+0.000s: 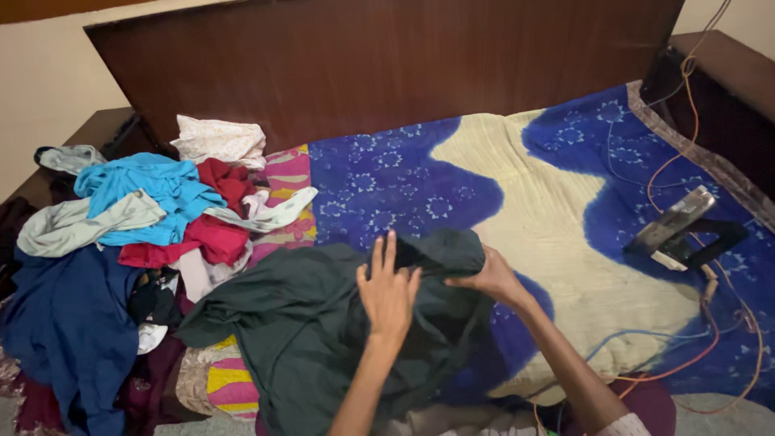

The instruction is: The person irons a dark green shirt and then a blue shirt on a bed. They smooth the fabric with their hands and use an electric iron to press the garments.

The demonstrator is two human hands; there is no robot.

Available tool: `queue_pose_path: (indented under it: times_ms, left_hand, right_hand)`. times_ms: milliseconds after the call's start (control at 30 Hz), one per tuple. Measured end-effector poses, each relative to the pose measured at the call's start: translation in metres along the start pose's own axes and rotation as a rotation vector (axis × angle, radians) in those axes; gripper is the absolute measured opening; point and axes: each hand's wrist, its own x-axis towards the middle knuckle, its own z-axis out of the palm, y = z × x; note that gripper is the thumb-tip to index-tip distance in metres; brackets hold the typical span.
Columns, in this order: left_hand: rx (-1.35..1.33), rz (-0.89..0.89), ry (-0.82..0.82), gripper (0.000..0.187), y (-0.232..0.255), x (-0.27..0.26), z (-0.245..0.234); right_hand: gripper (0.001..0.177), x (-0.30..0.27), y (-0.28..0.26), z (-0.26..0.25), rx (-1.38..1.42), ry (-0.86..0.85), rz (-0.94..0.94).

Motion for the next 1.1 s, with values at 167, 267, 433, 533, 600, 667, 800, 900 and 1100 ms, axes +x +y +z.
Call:
queue_pose_path:
  times_ms: [167, 267, 433, 533, 600, 667, 800, 900, 1100]
  left_hand:
    - [-0.091, -0.135, -0.367, 0.021, 0.006, -0.037, 0.011]
    - [-0.361, -0.129, -0.331, 0.026, 0.019, -0.062, 0.033]
    - [-0.753, -0.2, -0.067, 0.033, 0.034, -0.081, 0.109]
    - [-0.828, -0.245, -0.051, 0.028, 0.028, -0.085, 0.155]
    - [-0.976, -0.088, -0.068, 0.027, 0.017, -0.088, 0.175]
    - [-0.916, -0.247, -0.571, 0.027, 0.018, -0.088, 0.19]
    - [-0.786, -0.185, -0.728, 0.029, 0.038, -0.078, 0.212]
    - [-0.731, -0.104, -0.73, 0.03, 0.064, -0.065, 0.229]
    - [-0.663, 0.059, -0.808, 0.034, 0.145, -0.05, 0.271]
  right_hand:
    - [0.05, -0.008, 0.039, 0.01, -0.262, 0.146, 0.238]
    - [0.04, -0.008, 0.044, 0.016, -0.306, 0.252, 0.083]
    - [0.034, -0.017, -0.002, 0.023, -0.32, 0.215, 0.268]
    - [0.035, -0.04, -0.042, 0.025, -0.446, 0.252, 0.203]
    - [0.043, -0.054, -0.063, 0.025, -0.513, 0.256, 0.059]
    - [0.044, -0.062, -0.075, 0.022, -0.482, 0.335, -0.011]
    - [0.043, -0.08, -0.08, 0.002, -0.507, 0.53, -0.09]
    - [0.041, -0.097, -0.07, -0.024, -0.198, 0.645, 0.127]
    - [0.033, -0.136, -0.047, -0.083, 0.059, 0.793, 0.04]
